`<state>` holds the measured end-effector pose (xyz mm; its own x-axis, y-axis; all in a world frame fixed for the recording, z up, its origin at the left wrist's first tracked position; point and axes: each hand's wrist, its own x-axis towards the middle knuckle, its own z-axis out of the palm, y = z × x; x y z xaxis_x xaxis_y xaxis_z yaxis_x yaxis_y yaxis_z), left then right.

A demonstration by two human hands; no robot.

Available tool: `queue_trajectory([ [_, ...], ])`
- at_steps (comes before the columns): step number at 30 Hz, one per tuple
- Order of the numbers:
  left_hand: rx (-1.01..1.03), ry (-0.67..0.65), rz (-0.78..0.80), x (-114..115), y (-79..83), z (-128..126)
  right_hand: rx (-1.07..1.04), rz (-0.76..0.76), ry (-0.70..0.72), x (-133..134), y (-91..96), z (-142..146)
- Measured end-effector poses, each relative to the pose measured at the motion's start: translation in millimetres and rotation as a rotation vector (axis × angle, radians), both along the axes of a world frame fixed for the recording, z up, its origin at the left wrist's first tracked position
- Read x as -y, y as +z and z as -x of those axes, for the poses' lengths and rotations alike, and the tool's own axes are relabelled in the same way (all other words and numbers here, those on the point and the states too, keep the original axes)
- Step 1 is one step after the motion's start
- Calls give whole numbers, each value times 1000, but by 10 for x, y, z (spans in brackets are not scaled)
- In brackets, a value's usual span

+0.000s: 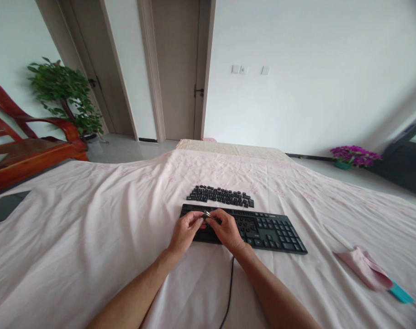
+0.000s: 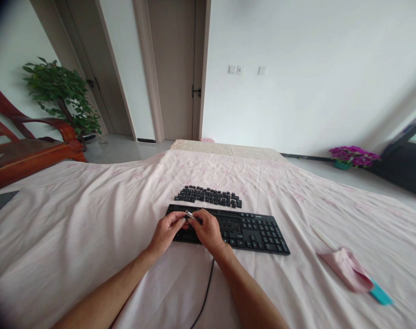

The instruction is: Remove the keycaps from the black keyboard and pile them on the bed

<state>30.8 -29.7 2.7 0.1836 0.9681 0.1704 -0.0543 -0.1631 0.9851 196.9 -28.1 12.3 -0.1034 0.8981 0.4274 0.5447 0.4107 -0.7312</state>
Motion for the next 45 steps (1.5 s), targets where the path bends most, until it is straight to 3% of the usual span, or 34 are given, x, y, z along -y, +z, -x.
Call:
queue_trajectory([
  [8, -35, 7, -31, -8, -32, -9, -24, -3, -21, 16, 1, 10],
  [16, -209, 38, -90, -8, -31, -6, -82, 0, -24, 3, -51, 7],
  [26, -194, 115, -118, -8, -63, 6, 22, 40, -59, 20, -45, -1],
  [33, -211, 141, -234, -25, -56, 23, 31, 23, -26, 28, -80, 6],
  [40, -123, 105, -127, -31, -119, 15, 45, 24, -13, 42, -79, 1],
  [45, -77, 152, -81, -15, -137, -12, 20, -10, -15, 41, -80, 8],
])
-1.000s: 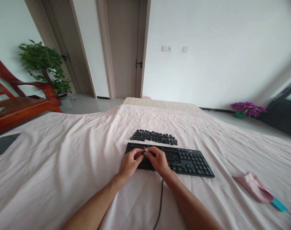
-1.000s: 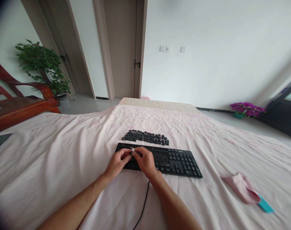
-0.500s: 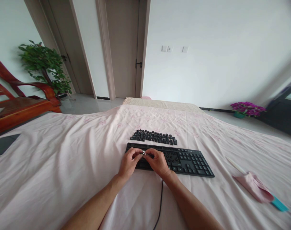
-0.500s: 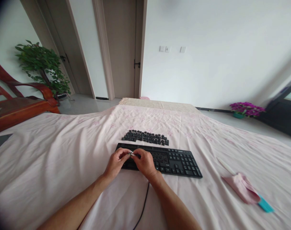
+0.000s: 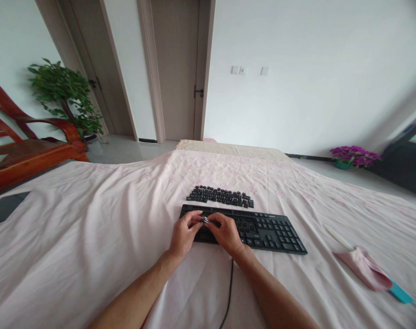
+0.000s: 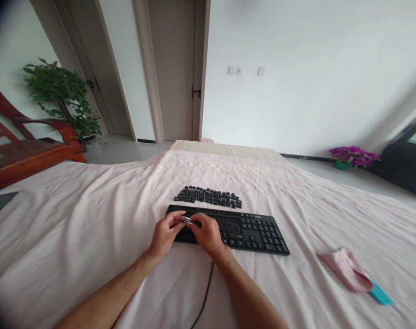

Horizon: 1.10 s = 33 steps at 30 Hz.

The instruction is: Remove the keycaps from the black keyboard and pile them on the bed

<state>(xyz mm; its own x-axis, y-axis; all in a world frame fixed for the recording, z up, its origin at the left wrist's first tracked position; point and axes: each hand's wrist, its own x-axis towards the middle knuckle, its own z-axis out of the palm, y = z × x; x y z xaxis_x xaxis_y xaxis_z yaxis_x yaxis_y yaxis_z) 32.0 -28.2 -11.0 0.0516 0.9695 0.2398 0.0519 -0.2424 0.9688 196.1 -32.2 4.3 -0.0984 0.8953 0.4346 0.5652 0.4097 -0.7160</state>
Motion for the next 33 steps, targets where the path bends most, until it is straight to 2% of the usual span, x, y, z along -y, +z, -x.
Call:
queue_trajectory([
  [10, -75, 35, -57, 10, -25, -18, 44, -52, 20, -1, -30, -24],
  [18, -106, 51, -76, 11, -35, -16, 274, -46, 22, 55, 147, -10],
  [24, -119, 46, -73, 14, -39, -21, 333, -8, 17, 49, 200, -29],
  [28, -122, 56, -91, 16, -26, -23, 340, 44, -89, -63, 242, -110],
  [33, -241, 57, -171, 24, 8, -13, 410, 201, -276, -387, 345, -239],
])
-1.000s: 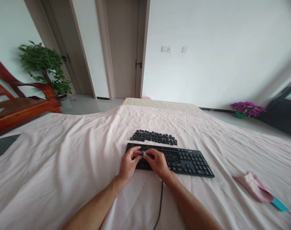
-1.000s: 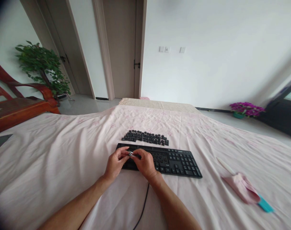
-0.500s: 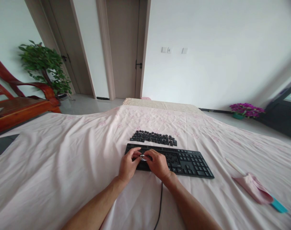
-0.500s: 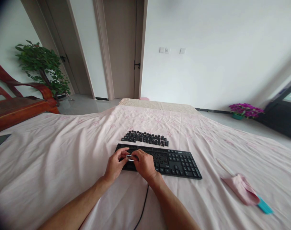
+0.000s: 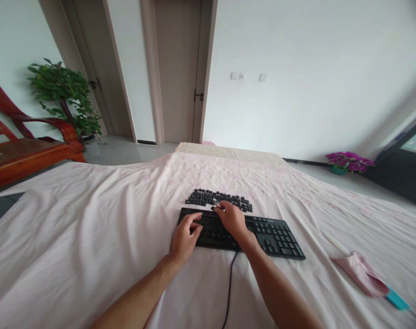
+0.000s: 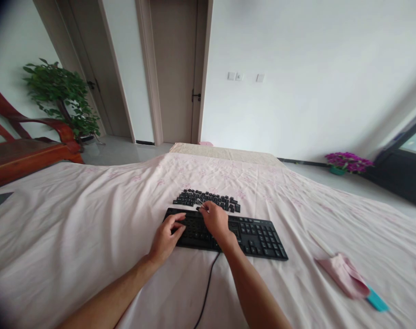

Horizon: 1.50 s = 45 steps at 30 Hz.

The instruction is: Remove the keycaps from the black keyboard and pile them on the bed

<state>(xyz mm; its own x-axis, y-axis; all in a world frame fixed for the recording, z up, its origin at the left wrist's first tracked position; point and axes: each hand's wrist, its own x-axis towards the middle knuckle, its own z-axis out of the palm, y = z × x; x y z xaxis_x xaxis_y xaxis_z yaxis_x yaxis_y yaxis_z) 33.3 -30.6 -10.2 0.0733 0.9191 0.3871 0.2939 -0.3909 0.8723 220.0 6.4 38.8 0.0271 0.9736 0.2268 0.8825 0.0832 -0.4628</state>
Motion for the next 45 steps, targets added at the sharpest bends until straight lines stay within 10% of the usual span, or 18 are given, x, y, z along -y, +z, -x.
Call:
queue_trajectory([
  [12, -91, -21, -120, 0, 4, 10, 145, 187, -43, -454, -55, 94],
  [45, -127, -35, -121, 10, 19, 16, 193, 77, -29, -435, -60, 154],
])
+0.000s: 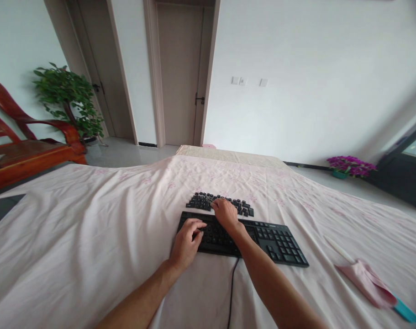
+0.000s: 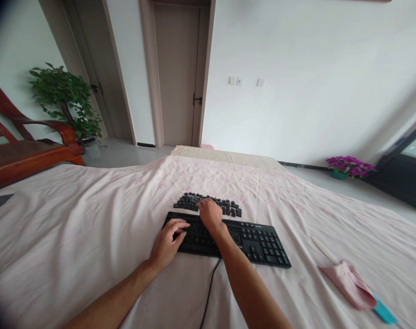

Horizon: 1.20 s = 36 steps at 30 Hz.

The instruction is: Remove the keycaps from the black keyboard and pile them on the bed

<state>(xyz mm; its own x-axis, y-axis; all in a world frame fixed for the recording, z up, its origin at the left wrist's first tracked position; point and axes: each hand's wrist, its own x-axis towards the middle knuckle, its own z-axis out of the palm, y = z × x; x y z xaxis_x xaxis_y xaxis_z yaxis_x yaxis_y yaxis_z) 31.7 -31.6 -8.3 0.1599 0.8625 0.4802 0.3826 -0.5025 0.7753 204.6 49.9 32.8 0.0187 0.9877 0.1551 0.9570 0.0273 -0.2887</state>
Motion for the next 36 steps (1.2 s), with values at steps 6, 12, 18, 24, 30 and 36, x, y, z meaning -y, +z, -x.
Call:
queue_trajectory([
  [6, 26, -14, 14, -12, -12, -1, -258, -214, 266, 245, 241, -76],
  [12, 20, -18, 15, 7, 11, -6, -429, -129, 371, 581, 257, -175],
  [18, -39, -16, 19, 25, 14, -2, -681, 17, 392, 796, 134, -193],
  [24, -76, -31, 33, 52, 48, -7, -590, 28, 510, 867, 136, -175],
  [30, -152, -76, 53, 86, 101, -24, -464, 23, 565, 853, 98, -127],
  [36, -232, -83, 80, 96, 116, -40, -336, 3, 664, 840, 107, -116],
])
